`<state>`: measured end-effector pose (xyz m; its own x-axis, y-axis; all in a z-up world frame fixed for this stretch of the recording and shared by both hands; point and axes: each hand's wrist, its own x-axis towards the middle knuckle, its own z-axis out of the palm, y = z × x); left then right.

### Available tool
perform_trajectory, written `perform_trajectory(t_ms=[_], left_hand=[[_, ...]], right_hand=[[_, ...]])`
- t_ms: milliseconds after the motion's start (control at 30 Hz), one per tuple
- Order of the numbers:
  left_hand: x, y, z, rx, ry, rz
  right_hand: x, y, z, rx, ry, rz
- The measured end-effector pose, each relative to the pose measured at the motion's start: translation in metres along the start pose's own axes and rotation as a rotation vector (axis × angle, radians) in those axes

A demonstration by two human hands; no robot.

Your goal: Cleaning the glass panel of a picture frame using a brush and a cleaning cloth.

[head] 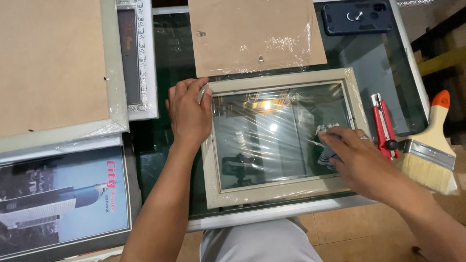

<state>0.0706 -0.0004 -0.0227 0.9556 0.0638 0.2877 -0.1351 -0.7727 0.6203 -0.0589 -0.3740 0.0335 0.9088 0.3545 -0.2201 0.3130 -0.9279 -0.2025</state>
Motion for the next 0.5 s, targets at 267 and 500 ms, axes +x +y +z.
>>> perform_trajectory(t_ms=[267, 500], left_hand=[[-0.001, 0.000, -0.001, -0.014, 0.014, 0.004], [0.000, 0.003, -0.001, -0.040, -0.005, -0.015]], right_hand=[[0.026, -0.022, -0.043, 0.727, -0.102, 0.482], [0.048, -0.002, 0.006, 0.131, 0.472, 0.151]])
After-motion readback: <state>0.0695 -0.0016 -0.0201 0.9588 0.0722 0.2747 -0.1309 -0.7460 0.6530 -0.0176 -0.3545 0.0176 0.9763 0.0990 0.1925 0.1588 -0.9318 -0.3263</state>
